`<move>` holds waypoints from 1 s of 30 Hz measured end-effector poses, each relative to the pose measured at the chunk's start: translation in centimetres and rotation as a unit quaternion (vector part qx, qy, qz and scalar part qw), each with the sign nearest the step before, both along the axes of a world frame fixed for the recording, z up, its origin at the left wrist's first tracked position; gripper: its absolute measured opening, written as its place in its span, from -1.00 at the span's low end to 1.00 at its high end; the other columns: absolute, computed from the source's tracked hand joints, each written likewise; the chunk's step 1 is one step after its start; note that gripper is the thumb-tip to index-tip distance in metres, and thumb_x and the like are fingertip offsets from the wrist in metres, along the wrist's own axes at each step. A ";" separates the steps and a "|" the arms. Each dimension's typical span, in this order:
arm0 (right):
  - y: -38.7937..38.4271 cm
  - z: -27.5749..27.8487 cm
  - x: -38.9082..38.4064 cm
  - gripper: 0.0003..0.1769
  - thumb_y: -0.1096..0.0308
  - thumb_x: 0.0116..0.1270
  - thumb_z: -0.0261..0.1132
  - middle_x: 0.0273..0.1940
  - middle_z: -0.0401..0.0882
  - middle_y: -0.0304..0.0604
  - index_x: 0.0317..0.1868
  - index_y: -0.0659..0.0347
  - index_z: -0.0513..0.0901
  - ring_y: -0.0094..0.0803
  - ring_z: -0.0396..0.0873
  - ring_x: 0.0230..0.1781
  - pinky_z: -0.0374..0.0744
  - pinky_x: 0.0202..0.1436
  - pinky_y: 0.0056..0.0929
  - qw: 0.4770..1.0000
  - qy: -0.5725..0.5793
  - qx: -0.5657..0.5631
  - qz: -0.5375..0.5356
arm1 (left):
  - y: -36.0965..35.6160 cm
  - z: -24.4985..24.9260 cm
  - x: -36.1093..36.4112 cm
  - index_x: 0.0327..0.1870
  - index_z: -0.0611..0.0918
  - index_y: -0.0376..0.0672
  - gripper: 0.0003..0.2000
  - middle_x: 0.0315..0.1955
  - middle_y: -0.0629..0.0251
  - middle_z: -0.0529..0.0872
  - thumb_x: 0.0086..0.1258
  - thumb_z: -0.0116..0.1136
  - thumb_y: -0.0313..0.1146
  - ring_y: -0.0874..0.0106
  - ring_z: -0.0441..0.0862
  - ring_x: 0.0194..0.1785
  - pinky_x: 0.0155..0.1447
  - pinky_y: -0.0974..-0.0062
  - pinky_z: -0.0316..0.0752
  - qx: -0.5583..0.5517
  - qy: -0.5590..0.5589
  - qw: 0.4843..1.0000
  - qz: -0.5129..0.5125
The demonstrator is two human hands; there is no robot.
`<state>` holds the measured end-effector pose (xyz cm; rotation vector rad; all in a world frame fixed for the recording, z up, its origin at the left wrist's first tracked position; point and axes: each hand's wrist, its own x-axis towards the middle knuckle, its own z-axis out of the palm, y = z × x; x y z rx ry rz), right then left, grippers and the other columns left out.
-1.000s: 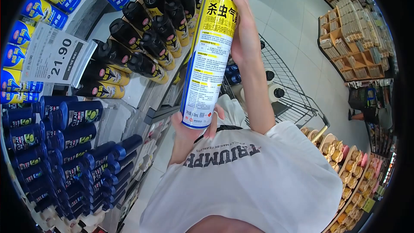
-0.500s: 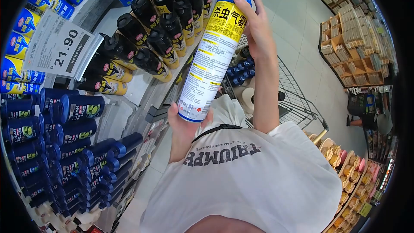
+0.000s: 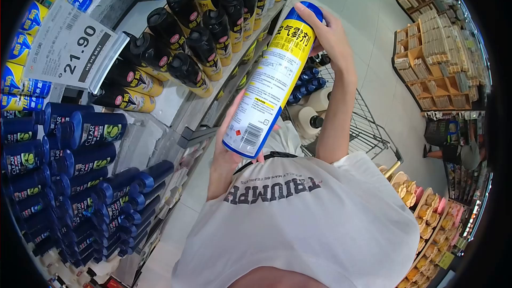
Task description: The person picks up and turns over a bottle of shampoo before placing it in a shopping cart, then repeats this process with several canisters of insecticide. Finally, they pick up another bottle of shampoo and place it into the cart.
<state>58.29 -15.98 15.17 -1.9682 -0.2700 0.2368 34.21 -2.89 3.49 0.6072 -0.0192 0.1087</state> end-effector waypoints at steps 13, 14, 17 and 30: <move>-8.1 -8.1 -1.3 -0.30 -0.06 0.40 0.38 -0.01 0.66 -0.05 0.31 0.31 0.44 -0.37 0.76 -0.22 0.74 -0.48 -0.44 0.949 0.200 0.175 0.172 | 4.4 -1.0 -1.4 0.43 0.36 -0.58 0.34 0.04 0.03 0.71 -0.11 0.37 0.61 0.42 0.74 -0.03 0.02 0.49 0.64 0.203 0.035 0.969 0.137; -8.8 -8.8 -1.8 -0.28 -0.05 0.39 0.40 0.02 0.66 -0.05 0.32 0.31 0.43 -0.35 0.76 -0.19 0.76 -0.46 -0.42 0.946 0.200 0.187 0.174 | 4.7 -0.2 -1.5 0.43 0.36 -0.57 0.33 -0.04 0.10 0.73 -0.10 0.37 0.60 0.49 0.75 -0.15 -0.15 0.57 0.64 0.204 0.052 0.968 0.138; -10.5 -10.3 -2.5 -0.19 -0.01 0.31 0.49 0.06 0.64 -0.01 0.35 0.35 0.39 -0.28 0.75 -0.10 0.82 -0.37 -0.31 0.938 0.228 0.204 0.166 | 4.1 0.4 -1.5 0.44 0.39 -0.47 0.25 -0.27 0.28 0.72 0.00 0.26 0.62 0.66 0.63 -0.52 -0.61 0.75 0.41 0.207 0.082 0.958 0.183; -13.0 -11.4 -4.3 -0.29 0.10 0.35 0.47 0.00 0.70 0.01 0.30 0.47 0.50 -0.35 0.75 -0.17 0.75 -0.35 -0.38 0.962 0.200 0.168 0.081 | 3.2 -2.1 -1.0 0.26 0.49 -0.24 -0.22 -0.20 0.19 0.78 0.60 -0.42 0.38 0.45 0.74 -0.39 -0.63 0.64 0.37 0.213 0.183 0.944 0.170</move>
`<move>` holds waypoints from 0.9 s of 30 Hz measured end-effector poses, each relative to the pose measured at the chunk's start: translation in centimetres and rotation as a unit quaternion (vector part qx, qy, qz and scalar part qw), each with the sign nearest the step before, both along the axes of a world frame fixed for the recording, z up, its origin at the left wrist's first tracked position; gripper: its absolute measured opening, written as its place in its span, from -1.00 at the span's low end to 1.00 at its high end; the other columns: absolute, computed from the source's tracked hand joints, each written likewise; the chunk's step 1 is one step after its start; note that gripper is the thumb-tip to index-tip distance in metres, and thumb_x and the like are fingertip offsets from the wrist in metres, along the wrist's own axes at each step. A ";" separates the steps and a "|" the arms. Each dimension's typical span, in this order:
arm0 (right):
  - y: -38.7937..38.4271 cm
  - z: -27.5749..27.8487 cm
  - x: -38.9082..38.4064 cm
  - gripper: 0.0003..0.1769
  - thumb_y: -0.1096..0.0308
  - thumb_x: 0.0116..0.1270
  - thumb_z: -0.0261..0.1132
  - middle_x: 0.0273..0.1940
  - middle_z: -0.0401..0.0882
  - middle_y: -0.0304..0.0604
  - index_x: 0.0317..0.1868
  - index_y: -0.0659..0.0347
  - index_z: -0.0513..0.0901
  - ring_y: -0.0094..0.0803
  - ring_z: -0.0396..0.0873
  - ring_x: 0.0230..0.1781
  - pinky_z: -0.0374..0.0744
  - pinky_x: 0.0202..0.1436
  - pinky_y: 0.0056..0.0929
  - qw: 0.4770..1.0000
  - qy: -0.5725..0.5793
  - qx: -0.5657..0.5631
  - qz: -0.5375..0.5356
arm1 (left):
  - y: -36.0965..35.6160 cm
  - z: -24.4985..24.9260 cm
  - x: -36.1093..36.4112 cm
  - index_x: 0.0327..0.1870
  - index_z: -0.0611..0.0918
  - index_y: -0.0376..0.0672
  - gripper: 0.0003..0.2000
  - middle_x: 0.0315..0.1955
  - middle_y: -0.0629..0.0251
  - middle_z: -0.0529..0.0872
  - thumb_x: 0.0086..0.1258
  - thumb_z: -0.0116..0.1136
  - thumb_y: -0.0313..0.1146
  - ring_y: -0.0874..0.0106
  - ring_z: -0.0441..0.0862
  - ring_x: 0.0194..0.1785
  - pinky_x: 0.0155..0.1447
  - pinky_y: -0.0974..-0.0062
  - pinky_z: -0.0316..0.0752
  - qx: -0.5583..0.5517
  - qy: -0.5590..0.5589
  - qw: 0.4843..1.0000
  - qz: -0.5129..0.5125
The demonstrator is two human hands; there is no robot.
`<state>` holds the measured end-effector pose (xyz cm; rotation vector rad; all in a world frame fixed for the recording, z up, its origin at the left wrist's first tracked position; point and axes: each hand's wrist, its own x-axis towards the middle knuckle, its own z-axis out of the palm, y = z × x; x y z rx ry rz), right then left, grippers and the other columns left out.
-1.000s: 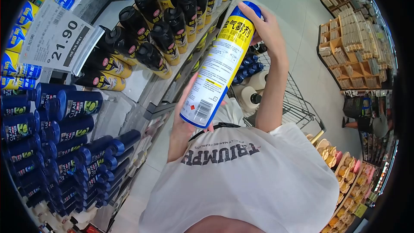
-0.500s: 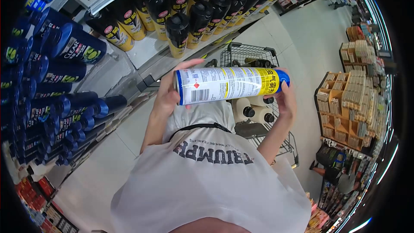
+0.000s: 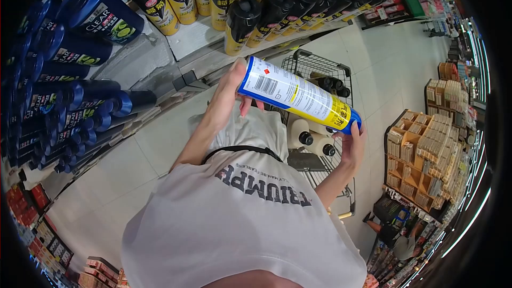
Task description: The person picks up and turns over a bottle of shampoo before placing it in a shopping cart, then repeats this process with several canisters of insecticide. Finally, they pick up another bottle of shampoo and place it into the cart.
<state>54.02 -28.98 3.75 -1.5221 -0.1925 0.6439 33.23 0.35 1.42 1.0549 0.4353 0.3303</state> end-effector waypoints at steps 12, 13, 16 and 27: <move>-0.7 -1.0 -0.3 -0.18 0.09 0.27 0.54 0.04 0.68 0.00 0.32 0.54 0.47 -0.32 0.72 -0.10 0.73 -0.18 -0.34 0.998 -0.037 -0.030 0.037 | 0.1 0.2 -0.9 0.26 0.46 -0.23 -0.18 -0.29 0.31 0.72 0.53 -0.33 0.47 0.57 0.62 -0.43 -0.61 0.65 0.35 -0.018 0.014 0.998 0.064; -0.6 -1.1 -0.2 -0.15 0.07 0.26 0.54 0.04 0.69 0.02 0.33 0.55 0.45 -0.28 0.73 -0.12 0.75 -0.21 -0.29 0.997 -0.042 -0.029 0.053 | 0.1 0.4 -0.9 0.26 0.44 -0.23 -0.15 -0.28 0.32 0.71 0.49 -0.29 0.51 0.58 0.62 -0.42 -0.60 0.65 0.35 -0.005 0.011 0.997 0.075; 0.3 -0.4 -1.0 -0.13 0.17 0.13 0.62 0.05 0.68 0.01 0.32 0.54 0.48 -0.29 0.73 -0.09 0.76 -0.21 -0.25 0.991 0.009 -0.016 0.132 | 0.6 0.3 -0.9 0.31 0.38 -0.24 -0.08 -0.30 0.34 0.68 0.34 0.01 0.54 0.61 0.61 -0.41 -0.55 0.73 0.33 0.062 -0.063 0.991 0.104; 7.6 -5.4 -5.7 -0.17 0.41 -0.08 0.71 0.18 0.54 -0.18 0.28 0.31 0.61 -0.33 0.57 0.19 0.49 0.31 -0.40 0.907 -0.079 -0.131 0.392 | 1.5 6.6 0.0 0.35 0.51 -0.26 -0.12 0.02 0.08 0.78 -0.04 0.67 -0.07 0.25 0.81 0.03 0.12 0.37 0.66 0.499 -0.103 0.849 0.136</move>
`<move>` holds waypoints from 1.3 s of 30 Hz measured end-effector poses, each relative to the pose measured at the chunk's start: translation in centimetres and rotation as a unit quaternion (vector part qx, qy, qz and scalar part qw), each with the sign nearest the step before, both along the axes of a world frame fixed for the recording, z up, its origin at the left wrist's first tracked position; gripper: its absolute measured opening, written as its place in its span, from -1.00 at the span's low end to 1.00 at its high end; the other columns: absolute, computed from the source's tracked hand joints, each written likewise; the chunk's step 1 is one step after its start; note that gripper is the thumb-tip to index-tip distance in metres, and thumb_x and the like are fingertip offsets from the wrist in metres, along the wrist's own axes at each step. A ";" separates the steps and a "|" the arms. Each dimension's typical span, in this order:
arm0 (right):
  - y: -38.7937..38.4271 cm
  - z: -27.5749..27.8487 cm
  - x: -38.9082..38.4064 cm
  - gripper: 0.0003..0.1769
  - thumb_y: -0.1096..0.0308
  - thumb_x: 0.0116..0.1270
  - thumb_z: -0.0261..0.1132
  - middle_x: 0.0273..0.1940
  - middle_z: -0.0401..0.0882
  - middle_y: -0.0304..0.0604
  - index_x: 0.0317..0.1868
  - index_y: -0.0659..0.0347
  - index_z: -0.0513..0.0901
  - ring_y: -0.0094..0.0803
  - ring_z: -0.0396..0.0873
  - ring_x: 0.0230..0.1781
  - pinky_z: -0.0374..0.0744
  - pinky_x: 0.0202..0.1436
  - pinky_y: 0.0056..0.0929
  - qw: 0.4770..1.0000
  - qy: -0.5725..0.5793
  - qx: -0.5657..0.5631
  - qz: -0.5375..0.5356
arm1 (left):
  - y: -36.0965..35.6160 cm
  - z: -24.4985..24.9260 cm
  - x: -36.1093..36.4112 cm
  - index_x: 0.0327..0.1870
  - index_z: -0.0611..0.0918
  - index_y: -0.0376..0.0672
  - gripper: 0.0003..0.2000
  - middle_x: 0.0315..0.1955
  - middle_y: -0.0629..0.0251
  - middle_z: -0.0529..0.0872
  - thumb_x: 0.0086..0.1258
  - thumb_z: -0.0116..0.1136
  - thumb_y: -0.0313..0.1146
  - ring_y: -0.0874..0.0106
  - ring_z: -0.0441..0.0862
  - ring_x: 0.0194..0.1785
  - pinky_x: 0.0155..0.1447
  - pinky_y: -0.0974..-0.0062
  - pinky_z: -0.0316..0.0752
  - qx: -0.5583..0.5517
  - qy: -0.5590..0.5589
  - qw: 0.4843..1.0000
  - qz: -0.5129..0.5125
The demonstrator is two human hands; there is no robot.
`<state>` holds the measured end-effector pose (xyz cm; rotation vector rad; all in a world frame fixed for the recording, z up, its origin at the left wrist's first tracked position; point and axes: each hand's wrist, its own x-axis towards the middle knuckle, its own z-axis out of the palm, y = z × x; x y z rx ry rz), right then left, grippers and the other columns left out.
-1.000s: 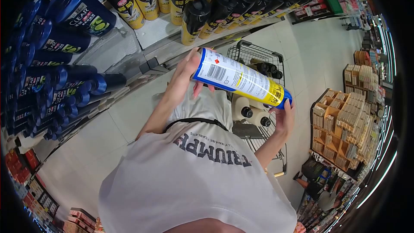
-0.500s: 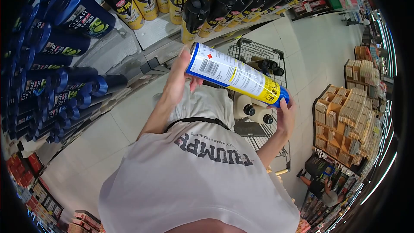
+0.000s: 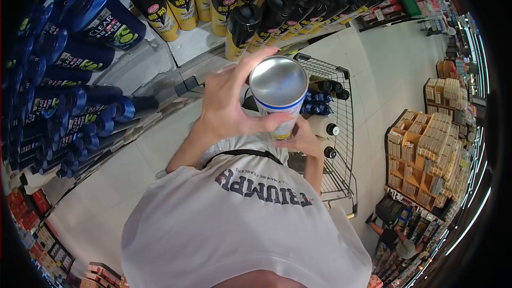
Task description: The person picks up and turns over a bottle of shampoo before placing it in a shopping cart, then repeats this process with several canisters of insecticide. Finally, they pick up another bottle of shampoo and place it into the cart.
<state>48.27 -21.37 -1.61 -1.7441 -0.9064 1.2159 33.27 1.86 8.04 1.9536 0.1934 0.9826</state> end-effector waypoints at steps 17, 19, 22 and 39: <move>5.7 1.3 -1.6 -0.07 0.32 0.12 0.66 0.41 0.47 -0.12 0.48 0.19 0.41 -0.31 0.44 0.41 0.43 0.47 -0.27 0.957 0.228 0.169 -0.063 | -3.3 -0.3 0.7 0.41 0.39 -0.28 0.01 0.14 0.05 0.68 -0.07 0.75 -0.07 0.17 0.64 0.22 0.34 0.26 0.46 -0.080 -0.005 0.985 -0.151; 5.2 2.1 -1.2 -0.07 0.33 0.10 0.66 0.40 0.47 -0.12 0.48 0.19 0.41 -0.29 0.43 0.41 0.43 0.47 -0.26 0.953 0.244 0.168 -0.062 | -4.3 -0.5 0.8 0.39 0.43 -0.23 -0.03 0.12 0.08 0.68 -0.08 0.75 -0.11 0.18 0.69 0.17 0.26 0.29 0.55 -0.126 0.000 0.979 -0.159; 4.8 1.2 -0.8 -0.06 0.35 0.07 0.65 0.38 0.46 -0.10 0.47 0.19 0.41 -0.26 0.43 0.40 0.42 0.47 -0.25 0.957 0.226 0.175 -0.047 | -4.6 -0.6 0.9 0.36 0.43 -0.21 -0.05 0.11 0.11 0.69 -0.10 0.77 -0.16 0.26 0.73 0.14 0.22 0.34 0.61 -0.154 0.015 0.976 -0.155; 4.2 -4.5 -0.4 -0.02 0.44 -0.11 0.62 0.29 0.44 -0.03 0.41 0.22 0.42 -0.08 0.40 0.37 0.40 0.47 -0.20 0.982 0.074 0.175 -0.019 | -5.4 -1.7 2.1 0.36 0.37 -0.35 -0.04 0.13 0.04 0.65 -0.12 0.74 -0.34 0.28 0.67 0.15 0.24 0.33 0.56 -0.140 0.029 0.970 -0.197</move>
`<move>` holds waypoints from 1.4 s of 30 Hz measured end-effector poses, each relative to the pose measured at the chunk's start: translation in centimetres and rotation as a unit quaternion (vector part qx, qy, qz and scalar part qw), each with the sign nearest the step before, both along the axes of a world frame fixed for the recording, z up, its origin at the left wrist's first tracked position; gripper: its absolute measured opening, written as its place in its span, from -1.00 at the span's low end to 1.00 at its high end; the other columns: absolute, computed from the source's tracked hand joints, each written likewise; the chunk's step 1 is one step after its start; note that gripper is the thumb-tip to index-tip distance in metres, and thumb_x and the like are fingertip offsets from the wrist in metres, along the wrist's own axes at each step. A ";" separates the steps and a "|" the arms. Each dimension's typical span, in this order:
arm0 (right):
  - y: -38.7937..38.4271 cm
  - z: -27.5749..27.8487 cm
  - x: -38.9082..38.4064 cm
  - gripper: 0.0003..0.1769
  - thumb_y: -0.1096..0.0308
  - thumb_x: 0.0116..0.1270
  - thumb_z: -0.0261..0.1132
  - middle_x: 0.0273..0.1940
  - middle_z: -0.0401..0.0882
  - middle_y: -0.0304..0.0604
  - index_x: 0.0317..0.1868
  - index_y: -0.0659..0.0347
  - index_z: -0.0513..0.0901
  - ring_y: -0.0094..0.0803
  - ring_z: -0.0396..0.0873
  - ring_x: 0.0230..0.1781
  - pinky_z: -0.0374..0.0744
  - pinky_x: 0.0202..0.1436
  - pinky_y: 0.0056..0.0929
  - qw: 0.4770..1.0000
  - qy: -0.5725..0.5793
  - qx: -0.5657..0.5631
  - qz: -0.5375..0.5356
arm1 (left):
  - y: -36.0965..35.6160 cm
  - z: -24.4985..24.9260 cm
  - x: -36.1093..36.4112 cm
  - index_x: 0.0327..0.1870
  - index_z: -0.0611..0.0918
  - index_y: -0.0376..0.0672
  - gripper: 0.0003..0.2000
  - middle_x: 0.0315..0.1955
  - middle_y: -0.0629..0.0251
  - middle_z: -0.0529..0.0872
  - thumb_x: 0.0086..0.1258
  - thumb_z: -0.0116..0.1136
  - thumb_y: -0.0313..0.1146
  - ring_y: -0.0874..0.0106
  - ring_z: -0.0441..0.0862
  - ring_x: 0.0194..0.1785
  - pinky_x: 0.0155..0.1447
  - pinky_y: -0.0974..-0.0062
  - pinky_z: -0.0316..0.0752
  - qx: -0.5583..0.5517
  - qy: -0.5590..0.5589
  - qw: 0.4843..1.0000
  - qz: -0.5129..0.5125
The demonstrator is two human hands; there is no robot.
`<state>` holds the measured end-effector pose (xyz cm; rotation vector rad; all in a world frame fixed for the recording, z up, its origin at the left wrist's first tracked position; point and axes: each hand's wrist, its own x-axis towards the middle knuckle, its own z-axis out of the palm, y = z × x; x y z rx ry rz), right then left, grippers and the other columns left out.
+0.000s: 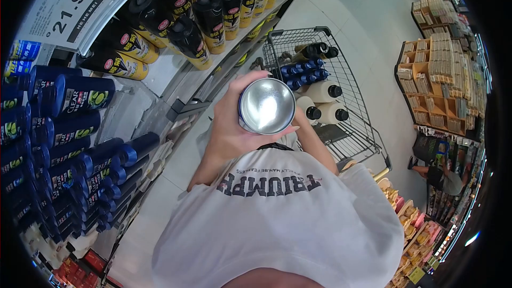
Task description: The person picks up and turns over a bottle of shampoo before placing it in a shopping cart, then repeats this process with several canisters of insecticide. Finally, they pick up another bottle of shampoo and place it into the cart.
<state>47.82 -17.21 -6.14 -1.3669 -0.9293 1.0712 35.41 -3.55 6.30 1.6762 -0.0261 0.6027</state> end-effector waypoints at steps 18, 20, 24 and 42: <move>-17.1 13.0 10.0 -0.18 0.27 -0.17 0.67 0.43 0.46 0.12 0.22 0.23 0.67 0.00 0.61 0.29 0.58 0.30 -0.20 0.866 -0.303 -0.341 -0.204 | -1.7 -18.0 15.8 0.45 0.43 -0.16 -0.37 0.21 0.13 0.62 0.44 0.36 -0.12 0.28 0.59 0.31 0.42 0.21 0.47 -0.562 0.372 0.708 -0.213; -15.8 13.5 11.5 -0.26 0.27 -0.19 0.61 0.43 0.46 0.22 0.13 0.26 0.71 0.06 0.67 0.22 0.62 0.25 -0.17 0.847 -0.343 -0.341 -0.221 | -3.0 -21.1 18.7 0.44 0.43 -0.15 -0.35 0.25 0.09 0.60 0.43 0.35 -0.03 0.26 0.60 0.31 0.42 0.22 0.47 -0.585 0.403 0.664 -0.235; -12.6 10.1 16.0 -0.33 0.30 -0.17 0.54 0.17 0.68 0.23 0.09 0.27 0.72 0.06 0.74 0.01 0.68 0.11 -0.18 0.802 -0.430 -0.343 -0.231 | -6.0 -26.6 22.4 0.43 0.45 -0.18 -0.22 0.28 0.00 0.59 0.34 0.36 0.19 0.25 0.65 0.25 0.38 0.26 0.55 -0.522 0.434 0.711 -0.182; -3.5 -19.9 29.3 -0.31 0.15 -0.04 0.57 0.16 0.69 0.05 0.21 -0.05 0.66 -0.05 0.39 0.48 0.05 0.68 0.00 0.688 -0.560 -0.460 0.035 | -5.5 -31.6 18.5 0.34 0.61 -0.14 -0.51 0.62 0.42 0.23 0.43 0.20 -0.16 0.12 0.47 0.45 0.45 0.09 0.43 0.184 0.468 0.814 -0.290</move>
